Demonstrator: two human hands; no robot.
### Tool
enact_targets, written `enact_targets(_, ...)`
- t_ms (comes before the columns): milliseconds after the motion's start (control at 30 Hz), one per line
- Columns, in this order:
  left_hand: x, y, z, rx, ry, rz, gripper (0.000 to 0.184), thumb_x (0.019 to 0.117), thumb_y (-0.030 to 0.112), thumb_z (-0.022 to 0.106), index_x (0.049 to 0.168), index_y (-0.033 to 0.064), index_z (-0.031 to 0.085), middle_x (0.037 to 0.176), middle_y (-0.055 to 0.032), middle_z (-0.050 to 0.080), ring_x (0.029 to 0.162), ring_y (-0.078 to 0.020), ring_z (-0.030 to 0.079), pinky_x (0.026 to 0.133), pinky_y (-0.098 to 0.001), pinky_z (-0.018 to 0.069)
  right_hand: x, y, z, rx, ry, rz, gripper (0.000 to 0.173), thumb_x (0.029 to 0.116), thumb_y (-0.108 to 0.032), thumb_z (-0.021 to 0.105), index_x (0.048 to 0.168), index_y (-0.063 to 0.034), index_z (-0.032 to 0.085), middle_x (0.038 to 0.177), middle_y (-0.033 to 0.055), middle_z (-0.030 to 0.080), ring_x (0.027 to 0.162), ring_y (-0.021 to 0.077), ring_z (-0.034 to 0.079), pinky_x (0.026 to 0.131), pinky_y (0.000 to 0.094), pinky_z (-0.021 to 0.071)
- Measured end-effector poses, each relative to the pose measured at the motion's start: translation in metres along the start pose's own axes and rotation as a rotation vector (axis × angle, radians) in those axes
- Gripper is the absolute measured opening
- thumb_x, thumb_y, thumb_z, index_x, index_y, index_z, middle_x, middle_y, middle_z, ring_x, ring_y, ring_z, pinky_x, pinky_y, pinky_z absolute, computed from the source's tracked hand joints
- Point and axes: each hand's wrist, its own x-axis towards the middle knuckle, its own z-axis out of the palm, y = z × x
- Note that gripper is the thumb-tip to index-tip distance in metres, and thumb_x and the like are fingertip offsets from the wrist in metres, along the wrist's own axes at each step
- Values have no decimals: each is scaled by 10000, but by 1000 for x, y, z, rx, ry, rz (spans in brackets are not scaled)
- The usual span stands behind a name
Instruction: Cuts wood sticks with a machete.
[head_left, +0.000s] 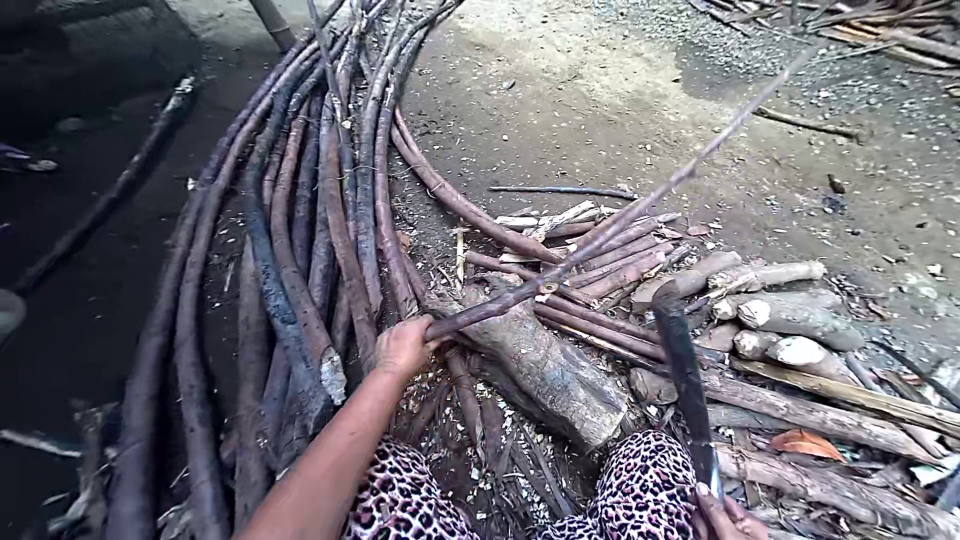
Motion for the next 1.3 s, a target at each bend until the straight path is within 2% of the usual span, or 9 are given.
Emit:
enact_targets(267, -57, -86, 7, 21, -107, -213, 328, 1008, 287, 664, 1237, 54, 689, 1244, -249, 691, 1212, -454, 638, 1006, -681, 462, -21, -37, 50, -195, -170, -412, 158, 1048, -136, 470, 1014, -28, 579, 580, -79, 548, 427, 19, 513, 433, 201, 493)
enact_targets(433, -65, -96, 3, 43, -6, -357, 326, 1007, 198, 650, 1297, 49, 652, 1291, -260, 668, 1221, -471, 629, 1001, -671, 468, -24, -66, 73, -379, -483, -270, 192, 1035, -221, 516, 1042, -64, 627, 598, -42, 559, 421, 53, 510, 411, 214, 468)
enact_targets(533, -72, -101, 1, 29, -8, -335, 438, 930, 113, 704, 1355, 44, 624, 1361, -262, 623, 1277, -466, 588, 1045, -672, 439, -28, -92, 74, -394, -583, -194, 203, 1055, -227, 503, 999, -80, 632, 598, -24, 573, 405, 64, 506, 391, 212, 464)
enact_targets(767, -104, -103, -5, 18, -20, -197, 387, 941, 24, 655, 1322, 89, 653, 1326, -217, 665, 1215, -462, 635, 987, -697, 466, -21, -114, 131, -469, -414, -500, 231, 1067, -222, 516, 1088, -19, 624, 649, -18, 545, 458, 57, 508, 452, 233, 479)
enact_targets(900, -99, -111, -2, 31, -10, -235, 362, 949, 24, 650, 1302, 97, 676, 1336, -224, 653, 1226, -454, 629, 991, -684, 470, 15, -82, 186, -631, -381, -560, 303, 1099, -235, 464, 1180, 28, 591, 770, 79, 561, 642, 173, 570, 661, 374, 521)
enact_targets(1033, -90, -114, -3, -11, 81, -293, 348, 912, 107, 761, 1256, 78, 714, 1318, -234, 660, 1239, -455, 615, 1027, -672, 457, 56, -39, 212, -868, -425, -338, 427, 1121, -316, 423, 1295, 50, 556, 1055, 245, 661, 1006, 364, 663, 942, 540, 503)
enact_targets(1200, -100, -144, 2, -464, 274, -405, 630, 789, 144, 921, 1312, -43, 624, 1340, -315, 605, 1262, -456, 591, 1082, -626, 446, 51, -28, 218, -797, -435, -259, 423, 1125, -319, 418, 1294, 43, 555, 1001, 232, 643, 856, 336, 660, 831, 508, 537)
enact_targets(1233, -103, -151, 5, -681, 300, -453, 657, 829, 113, 886, 1376, -54, 562, 1349, -303, 602, 1218, -390, 627, 1050, -542, 492, 52, -25, 218, -758, -447, -249, 413, 1125, -312, 418, 1284, 44, 555, 970, 218, 635, 807, 318, 651, 798, 493, 542)
enact_targets(1300, -107, -157, 10, -1286, 446, -583, 564, 964, 86, 726, 1449, 3, 450, 1292, -232, 594, 1013, -265, 666, 835, -379, 581, 55, -18, 220, -687, -462, -246, 384, 1123, -295, 429, 1254, 43, 556, 897, 182, 613, 702, 274, 625, 720, 456, 550)
